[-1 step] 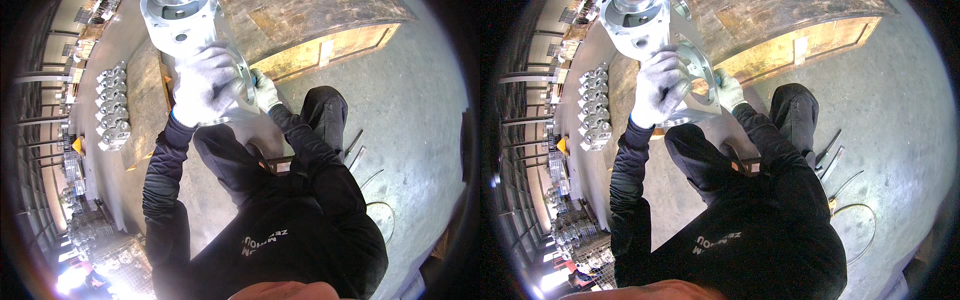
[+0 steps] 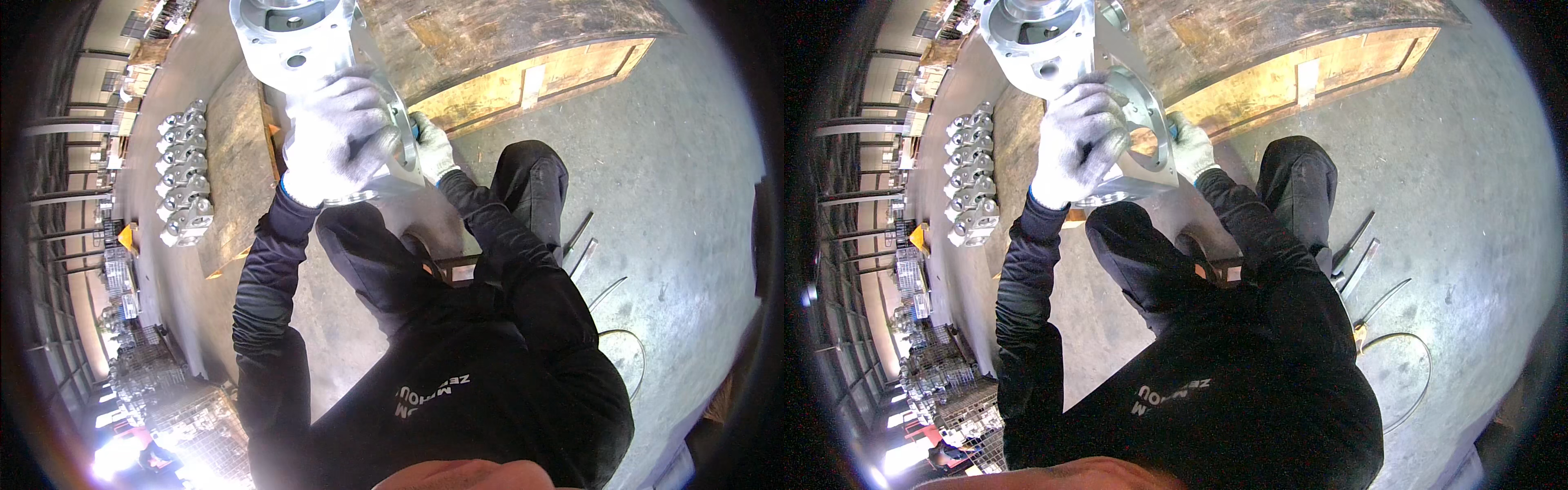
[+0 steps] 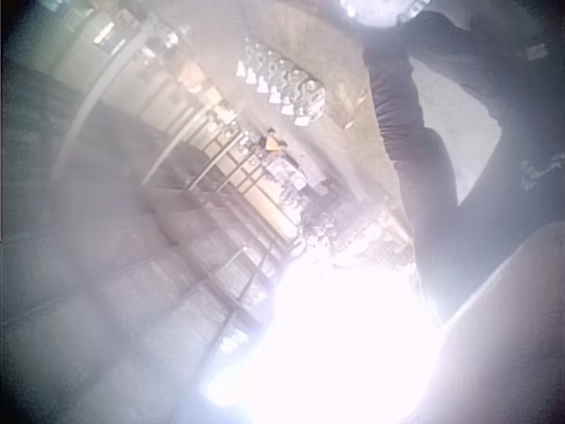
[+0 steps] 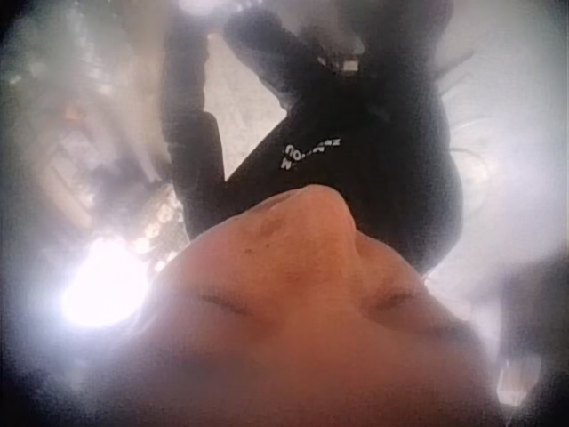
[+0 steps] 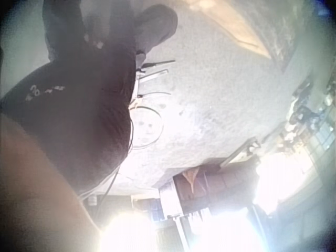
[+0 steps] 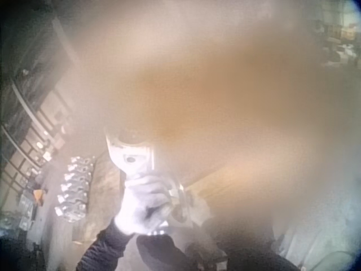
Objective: The person manually finishes a metal casting by hand. They use a red abrasive block to smooth surfaces and edges, then use a metal file to deburr and refine the part. The finished part is placed on a pallet with other similar parts.
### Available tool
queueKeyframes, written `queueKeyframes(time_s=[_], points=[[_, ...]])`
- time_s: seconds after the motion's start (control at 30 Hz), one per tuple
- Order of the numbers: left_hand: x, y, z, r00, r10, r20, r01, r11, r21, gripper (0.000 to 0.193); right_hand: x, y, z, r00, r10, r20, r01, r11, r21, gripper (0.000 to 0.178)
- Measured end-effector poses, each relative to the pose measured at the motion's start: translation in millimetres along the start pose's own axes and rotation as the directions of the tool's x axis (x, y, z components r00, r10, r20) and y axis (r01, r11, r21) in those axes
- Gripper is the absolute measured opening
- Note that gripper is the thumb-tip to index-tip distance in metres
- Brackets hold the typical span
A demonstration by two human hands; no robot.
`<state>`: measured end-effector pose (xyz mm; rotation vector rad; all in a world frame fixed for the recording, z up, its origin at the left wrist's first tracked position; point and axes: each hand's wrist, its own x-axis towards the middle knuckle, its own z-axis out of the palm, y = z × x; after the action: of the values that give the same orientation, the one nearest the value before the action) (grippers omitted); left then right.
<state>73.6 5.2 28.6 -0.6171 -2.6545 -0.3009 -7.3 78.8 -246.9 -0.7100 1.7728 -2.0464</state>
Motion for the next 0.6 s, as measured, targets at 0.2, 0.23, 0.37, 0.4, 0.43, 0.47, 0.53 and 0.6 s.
queueKeyframes(time_s=[0.2,0.23,0.37,0.4,0.43,0.47,0.53,0.6], points=[[-3.1,-0.3,1.0,0.999,-0.032,-0.009,0.032,0.999,0.000,0.013,-9.8,-2.8,0.4,0.986,-0.140,-0.094,0.094,0.918,-0.386,0.026],[-3.5,-0.7,1.1,1.000,-0.022,-0.011,0.022,1.000,0.003,0.014,-13.4,-5.0,-0.1,0.985,-0.148,-0.092,0.104,0.921,-0.375,0.026],[-4.4,-3.4,2.2,1.000,0.005,-0.028,-0.005,1.000,-0.007,0.014,-37.7,-14.3,-3.2,0.991,-0.110,-0.080,0.080,0.948,-0.309,0.032],[-4.8,-3.8,2.5,0.999,0.005,-0.034,-0.006,1.000,-0.012,0.014,-46.4,-16.5,-2.5,0.990,-0.106,-0.093,0.074,0.951,-0.301,0.033],[-5.4,-4.2,2.7,1.000,0.006,-0.023,-0.006,1.000,-0.001,0.015,-54.5,-18.3,-3.2,0.989,-0.102,-0.105,0.068,0.954,-0.292,0.033],[-5.9,-4.4,2.9,1.000,0.008,-0.012,-0.008,1.000,0.011,0.017,-62.3,-20.1,-1.8,0.987,-0.119,-0.105,0.073,0.927,-0.369,0.036],[-7.5,-4.0,3.2,1.000,-0.018,-0.018,0.018,1.000,-0.018,0.020,-76.7,-23.3,-1.7,0.976,-0.165,-0.140,0.095,0.908,-0.408,0.036],[-8.9,-3.8,3.5,0.999,-0.039,-0.018,0.039,0.999,0.003,0.022,-88.5,-26.3,-2.1,0.990,-0.047,-0.133,-0.007,0.924,-0.382,0.029]])
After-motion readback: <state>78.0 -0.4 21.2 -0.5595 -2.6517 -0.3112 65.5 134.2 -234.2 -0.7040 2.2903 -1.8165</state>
